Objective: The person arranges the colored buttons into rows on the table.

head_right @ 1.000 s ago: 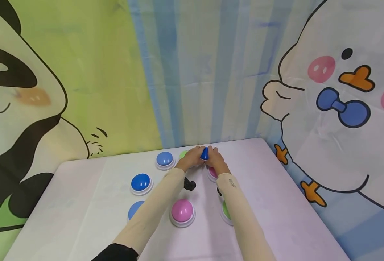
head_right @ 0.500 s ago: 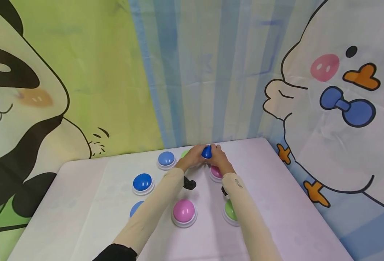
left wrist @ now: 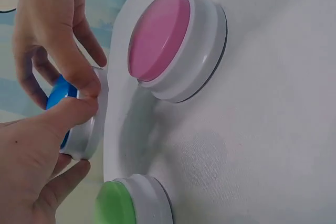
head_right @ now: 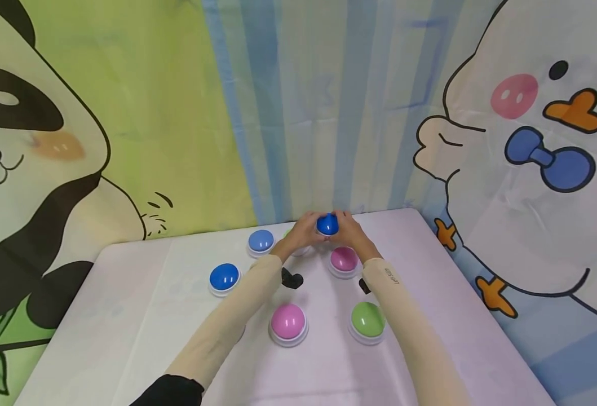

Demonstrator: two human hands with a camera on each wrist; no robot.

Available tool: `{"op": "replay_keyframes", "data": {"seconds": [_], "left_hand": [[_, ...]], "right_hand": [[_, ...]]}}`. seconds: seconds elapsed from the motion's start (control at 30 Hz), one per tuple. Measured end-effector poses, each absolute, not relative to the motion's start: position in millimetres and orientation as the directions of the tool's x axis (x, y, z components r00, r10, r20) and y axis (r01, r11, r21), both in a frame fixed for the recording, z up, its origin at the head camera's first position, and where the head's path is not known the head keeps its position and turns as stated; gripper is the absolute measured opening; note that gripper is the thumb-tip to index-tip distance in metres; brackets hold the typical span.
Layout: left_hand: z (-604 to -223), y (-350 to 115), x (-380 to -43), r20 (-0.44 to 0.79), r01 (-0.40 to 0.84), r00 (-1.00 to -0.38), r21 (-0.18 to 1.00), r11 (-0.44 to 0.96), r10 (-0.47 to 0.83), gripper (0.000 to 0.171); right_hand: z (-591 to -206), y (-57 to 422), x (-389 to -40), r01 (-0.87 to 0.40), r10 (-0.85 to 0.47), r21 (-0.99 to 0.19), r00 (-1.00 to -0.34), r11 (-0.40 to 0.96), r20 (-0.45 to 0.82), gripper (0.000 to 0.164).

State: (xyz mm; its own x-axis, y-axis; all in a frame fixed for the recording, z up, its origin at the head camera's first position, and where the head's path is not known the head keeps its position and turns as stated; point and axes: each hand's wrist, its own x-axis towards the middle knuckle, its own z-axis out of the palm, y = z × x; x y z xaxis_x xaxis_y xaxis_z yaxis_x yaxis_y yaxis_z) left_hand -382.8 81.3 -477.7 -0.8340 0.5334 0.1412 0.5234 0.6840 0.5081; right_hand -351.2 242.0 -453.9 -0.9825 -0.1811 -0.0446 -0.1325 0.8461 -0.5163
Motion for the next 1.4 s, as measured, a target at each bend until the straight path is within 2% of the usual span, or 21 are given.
{"op": "replay_keyframes", "data": {"seconds": [0.27, 0.67, 0.87, 1.13, 1.4], "left_hand": [[-471.8, 71.1, -368.4, 0.179, 0.534, -0.814, 0.605, 0.590, 0.553, 0.069], [-472.3, 80.8, -327.4, 0.221, 0.571, -0.779, 0.638, 0.517, 0.587, 0.067], [-469.2, 86.2, -303.3, 0.234, 0.615, -0.741, 0.613, 0.496, 0.629, 0.072], [-463.1, 91.1, -268.6, 0.243, 0.675, -0.683, 0.570, 0.468, 0.689, 0.073], [-459.7, 109.9, -253.0, 0.234, 0.714, -0.661, 0.487, 0.503, 0.713, 0.075]], "right_hand": [[-443.6, 249.9, -333.3, -0.214, -0.258, -0.556, -0.966, 0.803, 0.000, 0.076], [-431.9, 272.4, -277.2, -0.281, -0.315, -0.581, -0.948, 0.763, 0.045, 0.071], [-428.3, 281.0, -246.1, -0.325, -0.342, -0.558, -0.937, 0.763, 0.078, 0.071], [-429.7, 290.1, -207.4, -0.303, -0.332, -0.550, -0.942, 0.779, 0.048, 0.073], [-427.8, 304.2, -186.8, -0.285, -0.318, -0.532, -0.948, 0.797, 0.032, 0.075]]}}
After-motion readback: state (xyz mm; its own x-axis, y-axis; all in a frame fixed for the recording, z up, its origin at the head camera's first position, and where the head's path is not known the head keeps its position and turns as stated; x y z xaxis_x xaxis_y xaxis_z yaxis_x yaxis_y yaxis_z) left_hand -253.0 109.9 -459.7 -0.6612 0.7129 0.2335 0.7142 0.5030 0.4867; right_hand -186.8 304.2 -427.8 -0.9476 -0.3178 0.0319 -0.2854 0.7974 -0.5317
